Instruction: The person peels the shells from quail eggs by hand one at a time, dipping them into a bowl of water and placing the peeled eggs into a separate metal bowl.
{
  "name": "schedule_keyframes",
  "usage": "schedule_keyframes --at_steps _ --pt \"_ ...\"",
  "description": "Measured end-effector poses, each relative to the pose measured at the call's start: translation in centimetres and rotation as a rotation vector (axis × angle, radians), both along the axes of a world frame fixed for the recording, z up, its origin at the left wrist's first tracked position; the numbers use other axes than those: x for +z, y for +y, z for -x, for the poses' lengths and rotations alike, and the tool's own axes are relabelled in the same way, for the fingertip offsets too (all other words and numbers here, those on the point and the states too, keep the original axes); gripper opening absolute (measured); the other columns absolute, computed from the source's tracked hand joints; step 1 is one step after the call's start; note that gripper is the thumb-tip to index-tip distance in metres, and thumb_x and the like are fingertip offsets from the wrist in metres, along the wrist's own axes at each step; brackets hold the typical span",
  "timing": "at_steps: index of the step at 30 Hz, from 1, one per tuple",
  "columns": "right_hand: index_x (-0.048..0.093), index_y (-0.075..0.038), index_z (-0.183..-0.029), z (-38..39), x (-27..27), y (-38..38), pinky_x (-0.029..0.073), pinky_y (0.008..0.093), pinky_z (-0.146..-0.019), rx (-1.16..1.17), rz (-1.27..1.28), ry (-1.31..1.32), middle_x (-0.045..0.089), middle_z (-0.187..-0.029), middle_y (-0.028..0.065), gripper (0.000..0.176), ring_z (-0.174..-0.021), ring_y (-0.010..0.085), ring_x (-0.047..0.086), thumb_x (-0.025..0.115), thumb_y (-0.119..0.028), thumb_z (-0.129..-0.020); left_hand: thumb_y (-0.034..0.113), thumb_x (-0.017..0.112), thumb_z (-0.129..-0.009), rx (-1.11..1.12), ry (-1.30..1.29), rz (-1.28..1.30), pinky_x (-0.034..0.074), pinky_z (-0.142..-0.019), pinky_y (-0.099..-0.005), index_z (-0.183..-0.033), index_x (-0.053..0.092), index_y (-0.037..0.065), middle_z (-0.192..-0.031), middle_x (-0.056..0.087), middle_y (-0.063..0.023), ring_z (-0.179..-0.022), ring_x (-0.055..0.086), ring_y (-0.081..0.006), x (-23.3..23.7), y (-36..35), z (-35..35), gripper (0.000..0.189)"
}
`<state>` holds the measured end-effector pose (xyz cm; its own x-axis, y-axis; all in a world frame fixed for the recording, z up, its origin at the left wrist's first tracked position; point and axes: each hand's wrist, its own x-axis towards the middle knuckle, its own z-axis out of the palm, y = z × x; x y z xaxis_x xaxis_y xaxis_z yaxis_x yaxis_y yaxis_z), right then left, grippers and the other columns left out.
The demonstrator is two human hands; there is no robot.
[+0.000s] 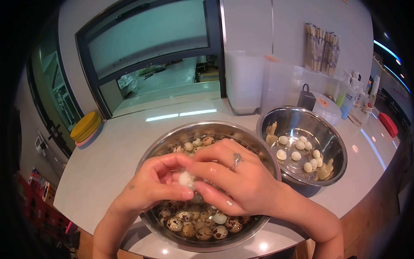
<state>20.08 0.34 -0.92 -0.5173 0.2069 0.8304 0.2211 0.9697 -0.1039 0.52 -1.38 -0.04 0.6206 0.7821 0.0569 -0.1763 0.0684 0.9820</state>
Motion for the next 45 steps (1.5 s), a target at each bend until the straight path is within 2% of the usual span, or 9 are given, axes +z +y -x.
schedule_keyframes --at_steps 5,13,19,22,34,36,40,43,45 --pt "0.055 0.0 -0.087 -0.2 -0.37 0.27 0.044 0.034 -0.063 0.073 0.045 -0.046 0.053 -0.085 0.0125 0.021 -0.07 0.0272 0.053 0.064 -0.002 -0.068 0.002 0.066 -0.076 -0.01 0.043 0.016 0.047 -0.082 -0.0226 -0.106 0.05 -0.001 -0.097 0.057 -0.0053 -0.091 0.057 -0.0107 0.16 -0.07 0.11 0.033" --pt "0.054 -0.001 -0.084 -0.12 -0.22 0.02 0.044 0.0337 -0.06 -0.011 0.023 -0.005 0.053 -0.082 0.0114 0.018 -0.068 0.0264 0.053 0.064 -0.003 -0.07 0.003 0.067 -0.075 0.009 -0.017 -0.02 0.046 -0.081 -0.0213 -0.106 0.051 0.0 -0.096 0.058 -0.0053 -0.089 0.056 -0.0088 -0.26 0.02 -0.04 0.036" --pt "0.053 -0.001 -0.084 -0.1 -0.19 0.23 0.044 0.0333 -0.058 0.063 -0.004 -0.089 0.051 -0.079 0.0104 0.021 -0.068 0.0255 0.053 0.065 -0.003 -0.066 0.004 0.068 -0.074 0.03 0.092 -0.055 0.045 -0.079 -0.0197 -0.106 0.052 -0.001 -0.098 0.058 -0.0053 -0.088 0.055 -0.007 0.18 -0.29 -0.19 0.036" --pt "0.05 0.0 -0.082 0.14 -0.5 0.44 0.044 0.0336 -0.058 0.012 -0.073 -0.085 0.051 -0.078 0.0111 0.022 -0.067 0.0259 0.053 0.063 -0.001 -0.064 0.003 0.068 -0.074 0.064 0.169 -0.054 0.045 -0.079 -0.0196 -0.106 0.053 -0.001 -0.098 0.058 -0.0052 -0.088 0.055 -0.0068 0.4 -0.39 -0.17 0.035" --pt "0.046 0.001 -0.087 -0.27 -0.33 0.25 0.044 0.0359 -0.058 -0.096 0.015 0.02 0.05 -0.078 0.0138 0.022 -0.067 0.0291 0.052 0.059 0.006 -0.07 -0.001 0.063 -0.076 0.049 -0.023 -0.081 0.045 -0.086 -0.0234 -0.107 0.052 -0.001 -0.104 0.054 -0.006 -0.096 0.054 -0.011 -0.24 0.0 -0.21 0.033" --pt "0.047 0.001 -0.088 -0.36 -0.39 0.4 0.045 0.0356 -0.058 -0.111 0.014 0.036 0.051 -0.079 0.0139 0.023 -0.067 0.0287 0.053 0.06 0.005 -0.07 -0.005 0.064 -0.07 0.097 -0.077 0.002 0.046 -0.085 -0.0268 -0.105 0.052 -0.002 -0.103 0.056 -0.0108 -0.097 0.056 -0.0159 -0.24 -0.02 -0.28 0.037" --pt "0.05 0.002 -0.09 -0.24 -0.4 0.47 0.045 0.0335 -0.056 -0.098 -0.079 0.117 0.053 -0.082 0.014 0.026 -0.066 0.0269 0.053 0.065 0.001 -0.068 -0.004 0.064 -0.071 0.088 -0.068 0.029 0.045 -0.086 -0.0279 -0.111 0.05 -0.003 -0.106 0.056 -0.0116 -0.1 0.055 -0.0182 -0.08 0.0 -0.02 0.042" --pt "0.053 0.002 -0.09 -0.2 -0.23 0.63 0.045 0.0318 -0.057 -0.018 -0.116 0.054 0.054 -0.082 0.0136 0.029 -0.065 0.026 0.053 0.069 -0.003 -0.066 -0.003 0.064 -0.071 0.086 -0.049 0.015 0.045 -0.086 -0.0284 -0.115 0.049 -0.004 -0.106 0.055 -0.0122 -0.099 0.055 -0.0184 0.01 -0.05 0.06 0.046" --pt "0.054 0.002 -0.089 -0.12 -0.24 0.4 0.045 0.0317 -0.056 -0.008 -0.074 0.055 0.054 -0.081 0.0129 0.028 -0.065 0.0256 0.053 0.069 -0.003 -0.066 -0.002 0.065 -0.071 0.142 0.022 -0.091 0.046 -0.085 -0.0285 -0.114 0.049 -0.005 -0.107 0.055 -0.0125 -0.098 0.055 -0.0184 0.35 -0.26 -0.18 0.046"
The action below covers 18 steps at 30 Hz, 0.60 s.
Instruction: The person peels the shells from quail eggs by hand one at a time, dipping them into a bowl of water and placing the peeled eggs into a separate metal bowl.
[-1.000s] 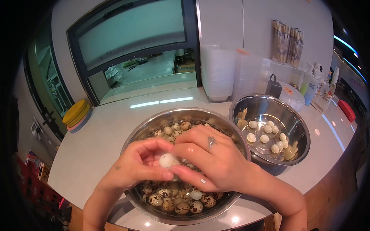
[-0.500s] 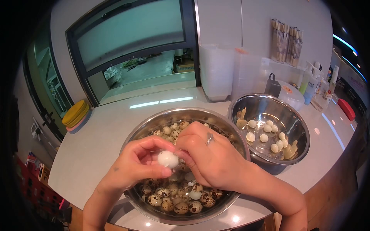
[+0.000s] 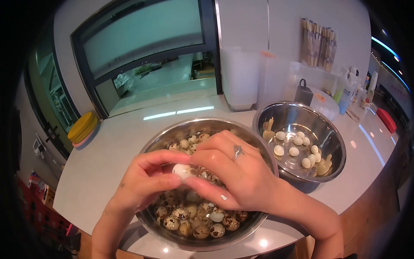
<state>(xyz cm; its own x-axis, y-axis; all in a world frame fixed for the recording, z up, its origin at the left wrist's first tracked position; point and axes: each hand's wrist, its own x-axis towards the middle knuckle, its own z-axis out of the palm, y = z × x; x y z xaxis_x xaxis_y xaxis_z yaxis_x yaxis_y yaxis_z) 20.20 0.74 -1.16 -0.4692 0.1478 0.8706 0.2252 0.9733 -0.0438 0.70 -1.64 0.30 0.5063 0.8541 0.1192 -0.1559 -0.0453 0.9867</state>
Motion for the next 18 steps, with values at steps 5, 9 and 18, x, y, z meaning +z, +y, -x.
schedule_keyframes --at_steps 5,9,18 --pt "0.055 0.001 -0.086 0.12 -0.31 0.21 0.044 0.0319 -0.055 0.033 0.007 -0.022 0.053 -0.078 0.0117 0.024 -0.064 0.0252 0.052 0.068 -0.003 -0.067 -0.002 0.067 -0.069 0.062 -0.044 0.022 0.046 -0.083 -0.0257 -0.111 0.051 -0.004 -0.107 0.055 -0.0111 -0.095 0.055 -0.0154 0.03 -0.29 -0.4 0.046" --pt "0.053 0.001 -0.082 0.08 -0.23 0.12 0.044 0.0322 -0.056 0.025 -0.001 -0.053 0.053 -0.076 0.0119 0.018 -0.064 0.0259 0.052 0.065 -0.001 -0.068 -0.005 0.07 -0.066 0.065 -0.05 -0.027 0.047 -0.082 -0.0246 -0.104 0.052 -0.003 -0.102 0.054 -0.0088 -0.094 0.055 -0.014 -0.45 -0.48 -0.7 0.042" --pt "0.05 0.001 -0.085 -0.01 -0.34 0.06 0.044 0.0342 -0.057 -0.061 0.07 0.003 0.052 -0.074 0.0121 0.017 -0.064 0.0277 0.052 0.06 0.004 -0.071 -0.007 0.064 -0.073 0.05 -0.006 -0.173 0.046 -0.091 -0.0288 -0.102 0.049 -0.002 -0.104 0.05 -0.0081 -0.1 0.053 -0.0157 -0.79 -0.38 -0.58 0.033"
